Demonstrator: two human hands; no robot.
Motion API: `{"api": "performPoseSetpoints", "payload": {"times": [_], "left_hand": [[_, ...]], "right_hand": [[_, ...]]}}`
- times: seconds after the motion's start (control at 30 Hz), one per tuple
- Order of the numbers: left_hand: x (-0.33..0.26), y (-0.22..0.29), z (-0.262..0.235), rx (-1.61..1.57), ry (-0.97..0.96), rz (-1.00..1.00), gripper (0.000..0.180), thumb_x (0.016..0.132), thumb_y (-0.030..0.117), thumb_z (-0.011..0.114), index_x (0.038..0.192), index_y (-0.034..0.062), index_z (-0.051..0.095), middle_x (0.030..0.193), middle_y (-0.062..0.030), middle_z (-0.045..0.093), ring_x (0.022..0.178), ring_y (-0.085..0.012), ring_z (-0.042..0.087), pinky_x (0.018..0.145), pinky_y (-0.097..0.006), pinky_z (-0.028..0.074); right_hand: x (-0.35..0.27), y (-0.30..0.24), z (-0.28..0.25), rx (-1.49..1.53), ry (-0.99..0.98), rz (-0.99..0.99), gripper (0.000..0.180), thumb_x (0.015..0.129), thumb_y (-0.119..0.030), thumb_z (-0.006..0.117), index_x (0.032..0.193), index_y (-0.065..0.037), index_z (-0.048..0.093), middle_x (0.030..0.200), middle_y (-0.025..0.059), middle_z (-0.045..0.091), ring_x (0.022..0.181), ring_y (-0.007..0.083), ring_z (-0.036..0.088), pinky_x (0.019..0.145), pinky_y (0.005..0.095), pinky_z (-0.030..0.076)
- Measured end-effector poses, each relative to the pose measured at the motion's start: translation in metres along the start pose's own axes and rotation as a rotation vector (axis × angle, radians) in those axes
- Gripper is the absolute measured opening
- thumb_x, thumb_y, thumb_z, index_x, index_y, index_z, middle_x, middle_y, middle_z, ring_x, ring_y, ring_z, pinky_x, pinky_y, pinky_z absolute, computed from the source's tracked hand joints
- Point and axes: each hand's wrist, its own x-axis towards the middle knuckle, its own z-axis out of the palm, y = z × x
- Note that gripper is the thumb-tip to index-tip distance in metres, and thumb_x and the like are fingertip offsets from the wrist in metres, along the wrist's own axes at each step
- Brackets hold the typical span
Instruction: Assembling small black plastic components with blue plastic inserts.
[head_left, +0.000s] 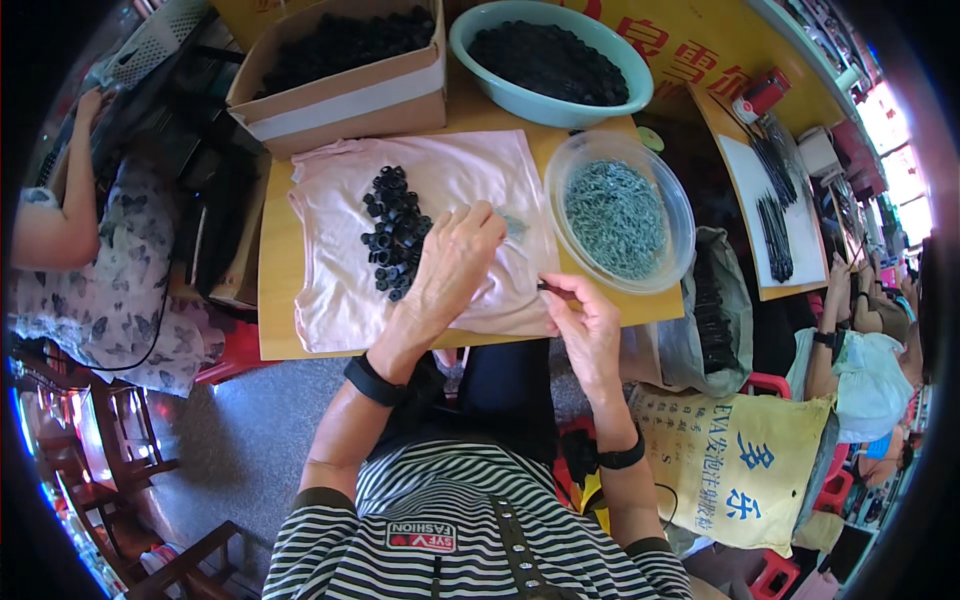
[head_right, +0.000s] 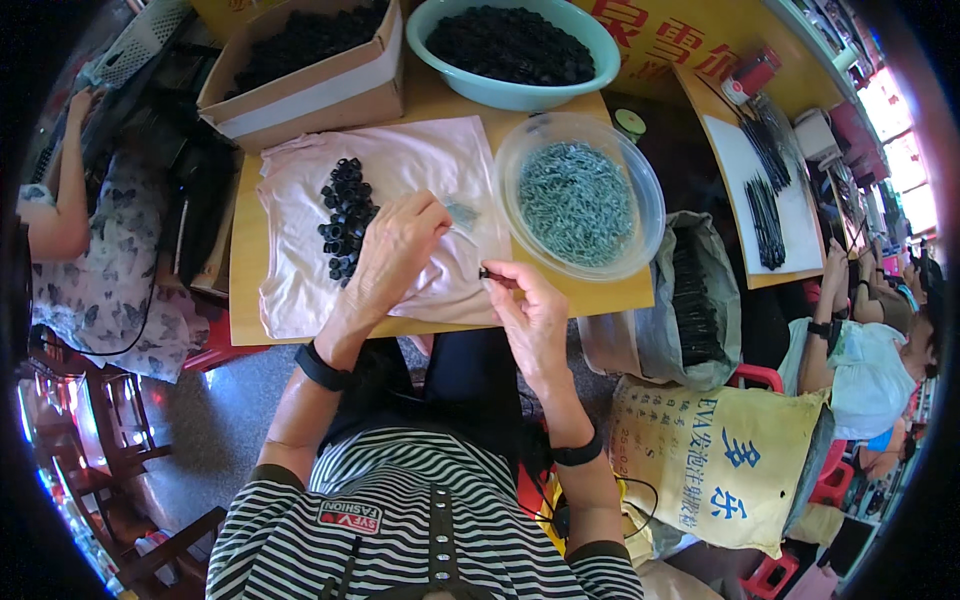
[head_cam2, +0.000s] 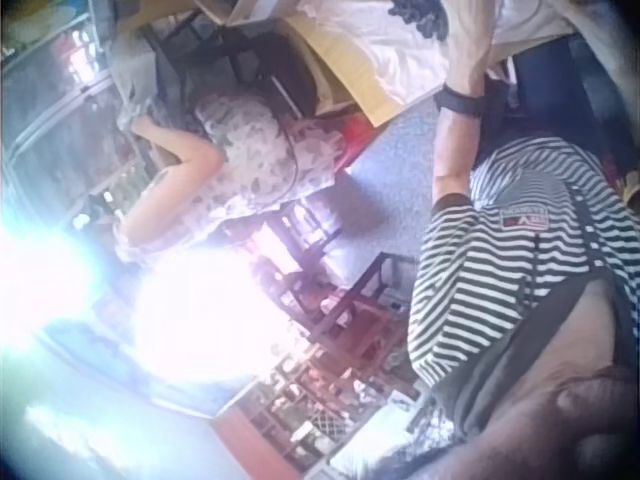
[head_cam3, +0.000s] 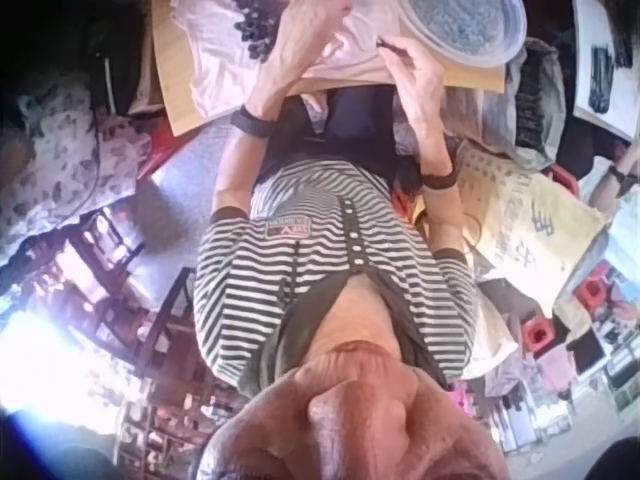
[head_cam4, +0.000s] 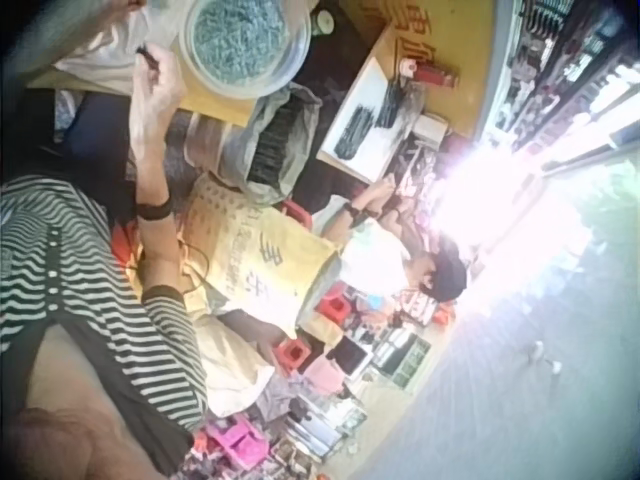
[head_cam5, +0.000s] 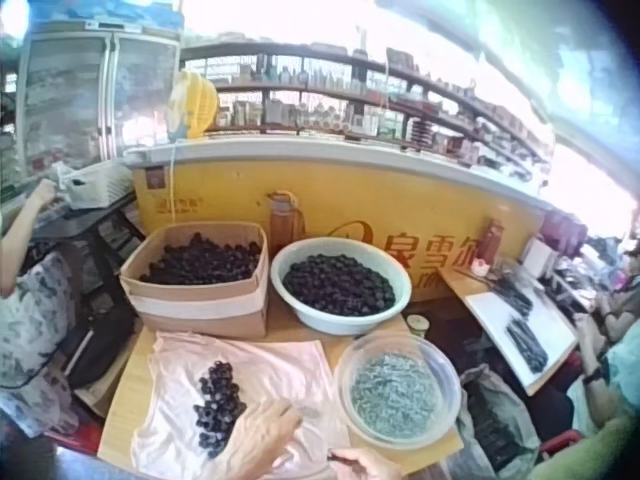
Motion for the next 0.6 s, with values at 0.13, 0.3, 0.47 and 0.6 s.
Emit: {"api": "performPoseSetpoints", "payload": {"times": [0.13, 0.3, 0.47, 0.6], "left_hand": [[-0.007, 0.011, -0.008, -0.219, 0.096, -0.032, 0.006, 0.080, 0.003, 0.061, 0.085, 0.0021, 0.059, 0.084, -0.0103, 0.060, 0.080, -0.0251, 0.060, 0.070, -0.033, 0.047], [-0.038, 0.036, -0.031, -1.204, -0.068, -0.480, 0.017, 0.088, 0.007, 0.063, 0.101, -0.0006, 0.058, 0.092, -0.0050, 0.063, 0.085, -0.0090, 0.060, 0.075, -0.023, 0.047], [-0.050, 0.056, -0.059, -1.517, -0.050, -0.662, 0.014, 0.089, 0.007, 0.062, 0.100, -0.0002, 0.057, 0.093, -0.0022, 0.062, 0.087, -0.0074, 0.058, 0.079, -0.021, 0.047], [-0.058, 0.054, -0.060, -1.613, 0.014, -0.662, 0.012, 0.090, 0.006, 0.060, 0.101, 0.0000, 0.057, 0.095, -0.0022, 0.061, 0.087, -0.0074, 0.058, 0.078, -0.021, 0.047]], "right_hand": [[0.000, -0.005, -0.004, 0.407, -0.128, 0.145, 0.027, 0.089, -0.011, 0.062, 0.114, -0.001, 0.060, 0.096, 0.0046, 0.065, 0.077, 0.0054, 0.057, 0.061, 0.0187, 0.047], [-0.003, -0.021, -0.007, 0.681, -0.242, 0.259, 0.026, 0.089, -0.012, 0.062, 0.112, 0.000, 0.060, 0.095, 0.0047, 0.065, 0.079, 0.0070, 0.058, 0.061, 0.0201, 0.048], [-0.009, -0.031, -0.002, 0.772, -0.298, 0.314, 0.026, 0.089, -0.012, 0.062, 0.112, 0.001, 0.060, 0.090, 0.0059, 0.065, 0.074, 0.0074, 0.057, 0.057, 0.0202, 0.048], [-0.011, -0.035, 0.004, 0.774, -0.306, 0.329, 0.026, 0.089, -0.012, 0.063, 0.111, 0.001, 0.060, 0.089, 0.0060, 0.064, 0.073, 0.0074, 0.058, 0.055, 0.0204, 0.048]]}}
